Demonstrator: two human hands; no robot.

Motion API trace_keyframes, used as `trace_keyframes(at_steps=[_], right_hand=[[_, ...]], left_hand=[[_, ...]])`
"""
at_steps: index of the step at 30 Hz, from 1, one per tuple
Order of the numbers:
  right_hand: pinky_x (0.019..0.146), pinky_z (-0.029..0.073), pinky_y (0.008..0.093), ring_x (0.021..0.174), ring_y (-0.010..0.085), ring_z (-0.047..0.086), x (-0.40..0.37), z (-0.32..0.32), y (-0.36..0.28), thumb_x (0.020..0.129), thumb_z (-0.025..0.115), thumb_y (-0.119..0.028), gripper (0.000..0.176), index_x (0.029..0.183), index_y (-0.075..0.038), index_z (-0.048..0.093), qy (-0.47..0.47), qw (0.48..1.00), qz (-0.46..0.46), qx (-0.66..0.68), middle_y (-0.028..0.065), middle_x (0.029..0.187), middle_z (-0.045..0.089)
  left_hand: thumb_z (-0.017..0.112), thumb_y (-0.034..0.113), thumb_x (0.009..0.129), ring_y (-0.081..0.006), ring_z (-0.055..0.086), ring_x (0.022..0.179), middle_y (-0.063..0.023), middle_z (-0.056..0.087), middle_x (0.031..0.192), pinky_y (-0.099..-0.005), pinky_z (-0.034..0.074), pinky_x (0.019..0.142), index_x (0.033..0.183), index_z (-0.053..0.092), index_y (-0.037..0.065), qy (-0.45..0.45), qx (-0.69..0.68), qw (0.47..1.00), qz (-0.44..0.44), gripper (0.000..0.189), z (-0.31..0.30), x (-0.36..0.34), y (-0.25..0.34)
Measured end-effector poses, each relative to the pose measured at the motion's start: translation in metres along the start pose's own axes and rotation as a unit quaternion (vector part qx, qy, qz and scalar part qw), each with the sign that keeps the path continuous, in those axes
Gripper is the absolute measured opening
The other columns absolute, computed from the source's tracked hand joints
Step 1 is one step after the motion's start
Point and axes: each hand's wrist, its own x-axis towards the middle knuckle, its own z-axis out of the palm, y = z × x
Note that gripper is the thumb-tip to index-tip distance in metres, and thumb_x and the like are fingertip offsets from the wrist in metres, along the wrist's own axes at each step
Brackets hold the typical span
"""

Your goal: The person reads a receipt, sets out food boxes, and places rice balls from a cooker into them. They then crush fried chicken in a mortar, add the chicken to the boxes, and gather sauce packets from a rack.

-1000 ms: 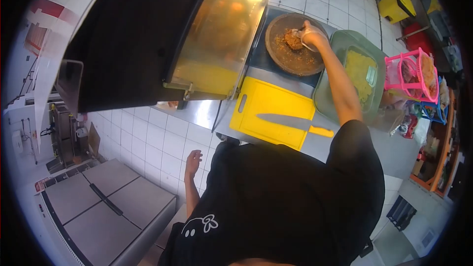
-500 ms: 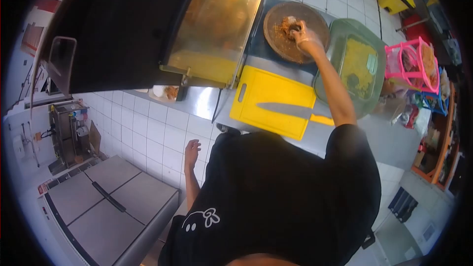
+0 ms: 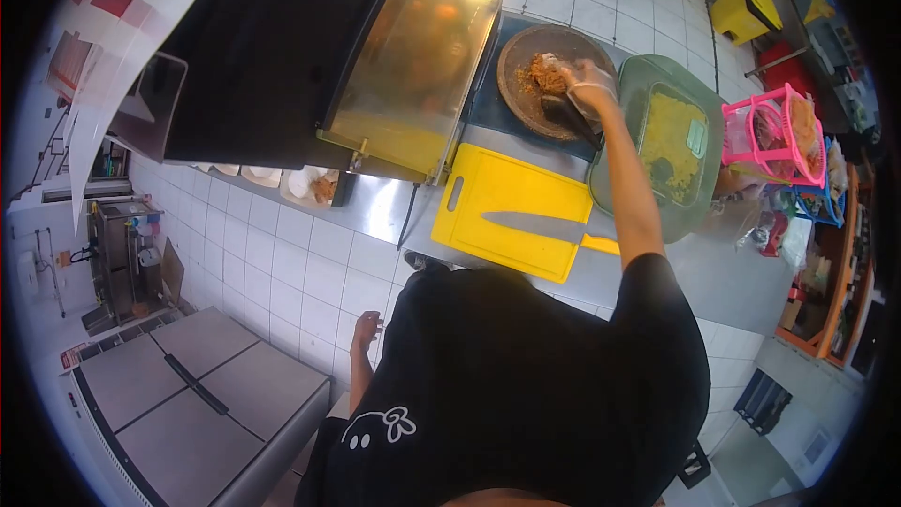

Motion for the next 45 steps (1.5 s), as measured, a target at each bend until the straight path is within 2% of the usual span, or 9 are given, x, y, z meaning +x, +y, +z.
trace_keyframes(at_steps=[8, 20, 26, 28, 31, 33, 39, 42, 45], right_hand=[[0.106, 0.043, 0.0469, 0.134, 0.0397, 0.043, 0.024, 0.026, -0.092, 0.079, 0.068, -0.061, 0.091, 0.149, -0.017, 0.030, -0.030, 0.975, 0.220, 0.019, 0.0289, 0.148, 0.034], [0.097, 0.049, 0.0404, 0.116, 0.0356, 0.058, 0.053, 0.070, -0.078, 0.088, 0.066, -0.037, 0.043, 0.125, -0.020, 0.052, 0.092, 0.987, 0.076, 0.106, 0.0186, 0.135, 0.048], [0.090, 0.054, 0.0435, 0.100, 0.0313, 0.063, 0.050, 0.052, -0.070, 0.090, 0.059, -0.016, 0.035, 0.125, -0.016, 0.053, 0.144, 0.978, 0.082, 0.126, 0.0197, 0.119, 0.060], [0.075, 0.059, 0.0469, 0.094, 0.0277, 0.064, 0.052, 0.040, -0.050, 0.090, 0.056, -0.009, 0.035, 0.125, -0.012, 0.053, 0.104, 0.792, 0.050, 0.599, 0.0154, 0.111, 0.061], [0.066, 0.060, 0.0468, 0.088, 0.0251, 0.064, 0.061, 0.048, -0.001, 0.090, 0.052, -0.003, 0.034, 0.124, -0.008, 0.052, 0.108, 0.640, -0.047, 0.759, 0.0110, 0.107, 0.060], [0.071, 0.059, 0.0470, 0.090, 0.0252, 0.063, 0.048, 0.059, 0.034, 0.090, 0.048, 0.001, 0.039, 0.127, -0.010, 0.050, 0.141, 0.647, -0.040, 0.748, 0.0105, 0.108, 0.058], [0.084, 0.053, 0.0388, 0.106, 0.0249, 0.058, -0.191, 0.077, -0.066, 0.099, 0.056, -0.022, 0.039, 0.136, -0.013, 0.043, 0.125, 0.802, -0.047, 0.583, 0.0116, 0.122, 0.053], [0.069, 0.050, 0.0254, 0.081, 0.0149, 0.060, -0.271, 0.134, -0.152, 0.089, 0.059, -0.019, 0.043, 0.130, -0.011, 0.050, 0.117, 0.763, 0.015, 0.636, 0.0108, 0.115, 0.056], [0.072, 0.052, 0.0316, 0.092, 0.0195, 0.060, -0.315, 0.184, -0.273, 0.079, 0.052, -0.004, 0.053, 0.131, -0.013, 0.050, -0.001, 0.686, 0.021, 0.727, 0.0124, 0.120, 0.056]], left_hand=[[0.049, 0.036, 0.096, -0.0195, 0.063, 0.084, -0.0096, 0.068, 0.107, -0.0377, 0.048, 0.067, 0.128, 0.054, 0.010, 0.010, -0.058, 0.997, 0.054, 0.041, 0.006, -0.004, 0.024], [0.052, 0.038, 0.096, -0.0190, 0.063, 0.077, -0.0107, 0.069, 0.103, -0.0344, 0.046, 0.059, 0.122, 0.057, 0.011, 0.023, -0.031, 0.998, 0.052, 0.039, -0.013, 0.002, 0.004], [0.049, 0.039, 0.094, -0.0228, 0.065, 0.093, -0.0107, 0.067, 0.113, -0.0402, 0.050, 0.074, 0.130, 0.053, 0.011, 0.031, -0.038, 0.994, 0.096, 0.045, -0.041, -0.002, 0.036], [0.049, 0.038, 0.094, -0.0227, 0.065, 0.093, -0.0109, 0.067, 0.113, -0.0400, 0.050, 0.073, 0.130, 0.053, 0.011, 0.028, -0.050, 0.991, 0.121, 0.045, -0.051, -0.001, 0.042], [0.051, 0.038, 0.095, -0.0198, 0.064, 0.087, -0.0094, 0.067, 0.109, -0.0349, 0.049, 0.067, 0.128, 0.054, 0.011, 0.023, -0.064, 0.988, 0.142, 0.042, -0.071, 0.007, 0.053], [0.050, 0.039, 0.098, -0.0168, 0.064, 0.080, -0.0078, 0.068, 0.104, -0.0305, 0.047, 0.060, 0.125, 0.056, 0.010, 0.012, -0.077, 0.980, 0.184, 0.040, -0.091, 0.021, 0.064], [0.051, 0.026, 0.099, -0.0178, 0.063, 0.083, -0.0096, 0.067, 0.098, -0.0310, 0.051, 0.070, 0.115, 0.061, 0.003, 0.086, -0.103, 0.934, 0.330, 0.030, -0.204, 0.050, 0.160], [0.056, 0.019, 0.096, -0.0205, 0.063, 0.085, -0.0114, 0.067, 0.098, -0.0325, 0.051, 0.071, 0.113, 0.062, 0.002, 0.207, -0.040, 0.851, 0.480, 0.024, -0.279, 0.104, 0.215], [0.058, 0.014, 0.090, -0.0268, 0.062, 0.087, -0.0117, 0.066, 0.097, -0.0371, 0.049, 0.077, 0.107, 0.064, 0.004, 0.239, 0.010, 0.782, 0.576, 0.020, -0.344, 0.131, 0.288]])
